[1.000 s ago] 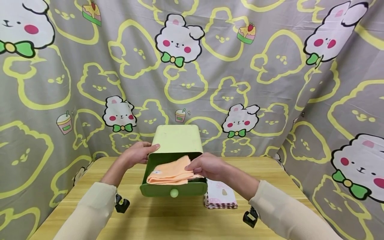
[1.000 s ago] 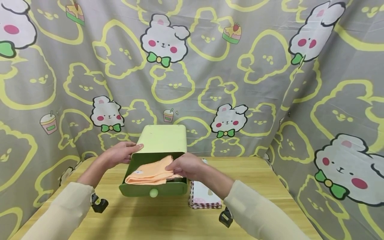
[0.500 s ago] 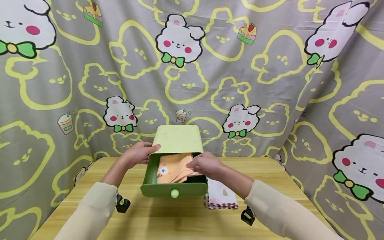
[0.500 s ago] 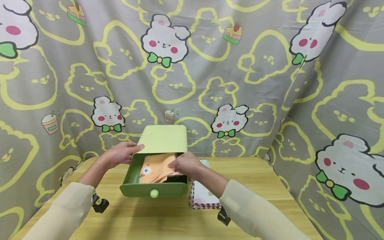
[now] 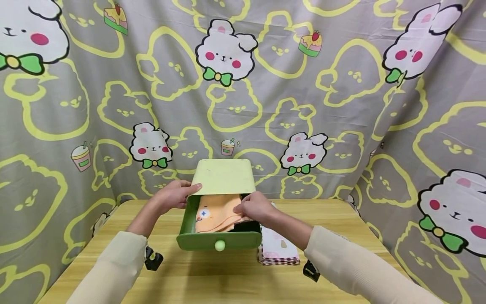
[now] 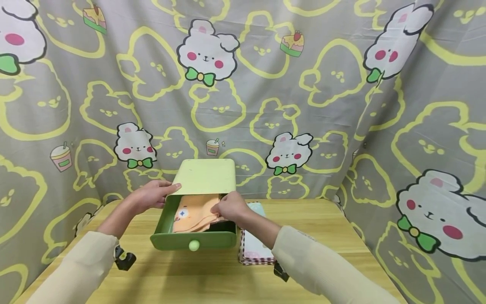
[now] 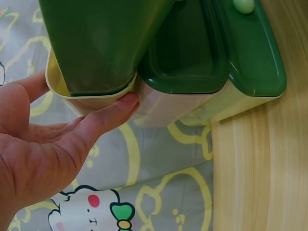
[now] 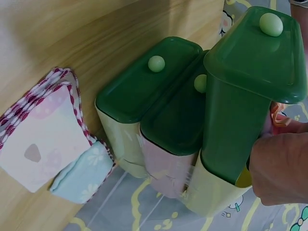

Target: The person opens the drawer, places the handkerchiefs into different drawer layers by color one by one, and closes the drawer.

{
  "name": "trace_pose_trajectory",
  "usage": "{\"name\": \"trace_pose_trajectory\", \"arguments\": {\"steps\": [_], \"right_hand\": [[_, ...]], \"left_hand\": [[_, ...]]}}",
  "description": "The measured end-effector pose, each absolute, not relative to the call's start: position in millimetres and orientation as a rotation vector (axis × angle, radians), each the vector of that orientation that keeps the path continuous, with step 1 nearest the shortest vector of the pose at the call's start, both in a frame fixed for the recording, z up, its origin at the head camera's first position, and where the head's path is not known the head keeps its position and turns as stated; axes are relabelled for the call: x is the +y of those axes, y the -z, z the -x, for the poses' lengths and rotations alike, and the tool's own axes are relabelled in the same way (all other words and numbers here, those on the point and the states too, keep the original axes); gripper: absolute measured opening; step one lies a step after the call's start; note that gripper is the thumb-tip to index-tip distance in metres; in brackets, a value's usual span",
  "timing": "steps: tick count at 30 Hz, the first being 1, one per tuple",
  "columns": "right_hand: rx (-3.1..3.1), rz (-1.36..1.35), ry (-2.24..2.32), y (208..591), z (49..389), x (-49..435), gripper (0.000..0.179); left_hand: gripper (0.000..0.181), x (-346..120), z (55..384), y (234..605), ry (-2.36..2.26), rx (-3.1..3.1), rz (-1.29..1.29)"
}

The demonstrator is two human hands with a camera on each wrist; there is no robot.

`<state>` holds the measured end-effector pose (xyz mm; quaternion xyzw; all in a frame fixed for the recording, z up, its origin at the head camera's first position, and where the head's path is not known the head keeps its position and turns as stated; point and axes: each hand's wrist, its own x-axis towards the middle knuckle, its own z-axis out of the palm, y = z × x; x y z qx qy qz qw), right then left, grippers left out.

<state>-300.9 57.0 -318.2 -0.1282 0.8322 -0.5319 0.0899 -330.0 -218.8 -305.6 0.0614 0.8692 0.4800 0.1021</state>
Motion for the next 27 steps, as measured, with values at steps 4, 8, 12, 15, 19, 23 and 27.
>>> {"name": "trace_pose_trajectory", "arguments": {"steps": [4,8,12,15,19,23,27], "right_hand": [[2.477,0.378,1.555,316.2,299.8,58.6,0.029],[2.427,0.371,1.523,312.4,298.6,61.8,0.028],[2.321,0.338,1.52,306.7,298.0,64.5,0.025],[2.267,0.296,1.508,301.7,298.3,68.3,0.027],[2.251,0.279,1.463,294.7,297.7,75.6,0.046],[2.21,0.307,1.454,288.6,296.1,81.4,0.049],[2.166,0.339,1.458,283.8,295.1,86.7,0.052]], "left_hand": [[0.076,-218.6,330.1,305.7,-1.42,2.565,-0.181],[0.077,-218.6,330.1,305.6,-1.419,2.561,-0.183],[0.077,-219.0,330.0,305.5,-1.42,2.555,-0.181],[0.078,-218.8,329.5,305.3,-1.411,2.558,-0.183],[0.077,-218.7,329.5,304.9,-1.402,2.565,-0.192],[0.076,-218.8,329.6,304.6,-1.404,2.564,-0.202],[0.077,-218.9,329.2,305.2,-1.401,2.564,-0.198]]}}
